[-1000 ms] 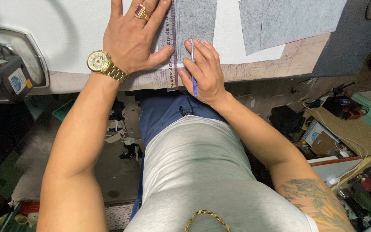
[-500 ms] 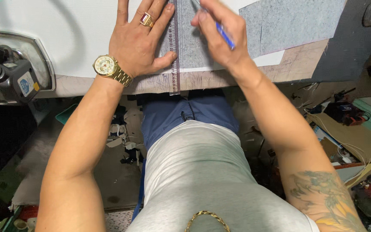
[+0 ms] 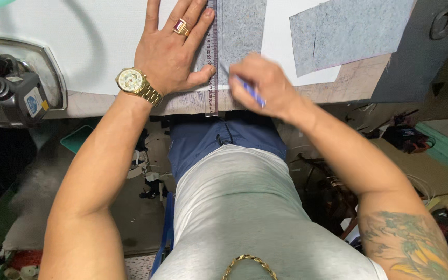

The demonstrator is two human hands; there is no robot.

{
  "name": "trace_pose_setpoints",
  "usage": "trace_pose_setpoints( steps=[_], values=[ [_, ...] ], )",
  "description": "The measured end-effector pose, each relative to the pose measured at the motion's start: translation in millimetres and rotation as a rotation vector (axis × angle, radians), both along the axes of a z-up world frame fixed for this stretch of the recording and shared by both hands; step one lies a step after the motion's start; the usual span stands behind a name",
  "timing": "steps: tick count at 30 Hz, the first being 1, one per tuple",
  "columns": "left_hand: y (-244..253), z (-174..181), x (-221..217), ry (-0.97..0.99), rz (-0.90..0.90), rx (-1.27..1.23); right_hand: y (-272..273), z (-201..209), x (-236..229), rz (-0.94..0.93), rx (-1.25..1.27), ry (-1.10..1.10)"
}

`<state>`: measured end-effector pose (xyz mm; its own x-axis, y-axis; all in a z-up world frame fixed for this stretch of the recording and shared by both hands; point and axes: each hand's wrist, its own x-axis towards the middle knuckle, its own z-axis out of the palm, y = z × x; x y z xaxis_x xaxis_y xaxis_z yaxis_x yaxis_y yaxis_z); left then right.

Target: The person marks lines on fabric pieces using a ruler and a pen, then uses a steam iron on the pieces and a wooden block to press them.

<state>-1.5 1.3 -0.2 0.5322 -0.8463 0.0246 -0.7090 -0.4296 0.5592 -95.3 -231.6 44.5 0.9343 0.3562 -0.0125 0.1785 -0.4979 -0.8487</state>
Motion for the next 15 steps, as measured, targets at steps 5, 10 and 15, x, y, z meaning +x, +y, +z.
trace_pose_setpoints(
  steps=[5, 10, 15],
  values=[
    [1.4, -4.4, -1.7, -0.034, 0.006, -0.049, 2.7, -10.9, -37.7, 0.098, 0.080, 0.120],
    [0.1, -1.5, 0.3, 0.005, -0.022, -0.014, -9.7, -33.9, 61.1, -0.179, 0.000, 0.275],
    [-1.1, 0.4, -0.4, -0.005, -0.015, 0.007, -16.8, -24.9, 76.8, -0.287, 0.001, 0.176]
  ],
)
